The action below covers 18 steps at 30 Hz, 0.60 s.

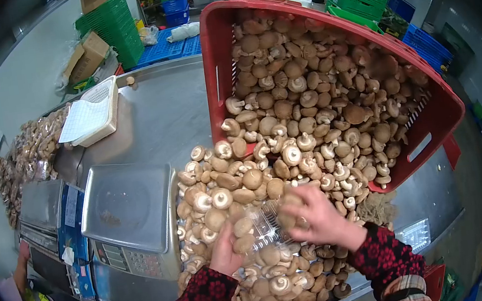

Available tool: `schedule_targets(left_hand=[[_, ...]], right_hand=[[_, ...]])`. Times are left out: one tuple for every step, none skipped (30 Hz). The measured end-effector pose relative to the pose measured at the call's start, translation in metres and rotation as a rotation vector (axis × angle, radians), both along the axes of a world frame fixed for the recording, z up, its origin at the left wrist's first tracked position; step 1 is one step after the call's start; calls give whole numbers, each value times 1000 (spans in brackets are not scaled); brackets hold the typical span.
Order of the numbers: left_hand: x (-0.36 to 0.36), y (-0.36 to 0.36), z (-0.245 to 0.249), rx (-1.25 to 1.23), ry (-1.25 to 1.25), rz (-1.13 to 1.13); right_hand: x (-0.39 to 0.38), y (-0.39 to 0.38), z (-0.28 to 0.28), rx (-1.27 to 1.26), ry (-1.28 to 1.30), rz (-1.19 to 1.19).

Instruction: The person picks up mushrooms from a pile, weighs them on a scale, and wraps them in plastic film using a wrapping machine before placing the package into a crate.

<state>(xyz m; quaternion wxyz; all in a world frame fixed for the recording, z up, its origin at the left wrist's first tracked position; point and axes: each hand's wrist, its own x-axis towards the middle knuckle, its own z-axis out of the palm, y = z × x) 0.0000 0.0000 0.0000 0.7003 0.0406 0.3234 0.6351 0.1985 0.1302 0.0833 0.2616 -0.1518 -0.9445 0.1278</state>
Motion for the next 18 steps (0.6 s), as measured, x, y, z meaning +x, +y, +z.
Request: schedule_targets(left_hand=[[4, 0, 7, -17, -28, 18], [6, -1, 12, -34, -56, 32], [-14, -6, 18, -49, -45, -25], [-11, -8, 18, -63, -85, -85], [-9, -12, 19, -80, -125, -145], [-4, -13, 23, -133, -81, -82], [-5, -14, 21, -94, -74, -44], [-7, -16, 19, -57, -68, -6], [-10, -18, 16, -22, -61, 33], [-16, -21, 13, -20, -25, 81], [-21, -24, 13, -43, -27, 98], [-27, -27, 14, -64, -28, 116], [-33, -29, 14, -84, -27, 134], [-39, -31, 9, -90, -26, 153], [-44, -35, 6, -84, -31, 148], [-50, -40, 3, -76, -35, 144], [-53, -40, 2, -66, -39, 138], [-53, -39, 7, -120, 4, 172]], right_hand=[[1, -13, -3, 13, -36, 55], [0, -23, -11, 31, -143, 60], [-22, -34, -19, -41, -163, 82], [-26, -43, -27, -88, -182, 98], [-29, -49, -33, -137, -201, 114], [-31, -49, -27, -144, -164, 143], [-34, -49, -18, -149, -129, 173], [-37, -46, -12, -157, -94, 204], [-41, -38, -9, -171, -32, 184], [-45, -27, -6, -186, 31, 165], [-49, -14, -2, -201, 91, 147], [-58, 5, -9, -190, 142, 77], [-71, 26, -11, -291, 175, 14], [-84, 47, -29, -291, 184, -162], [-97, 72, -44, -217, 224, -265], [-111, 90, -40, -209, 193, -323], [-127, 113, -51, -101, 192, -367], [-143, 126, -51, -109, 165, -381]])
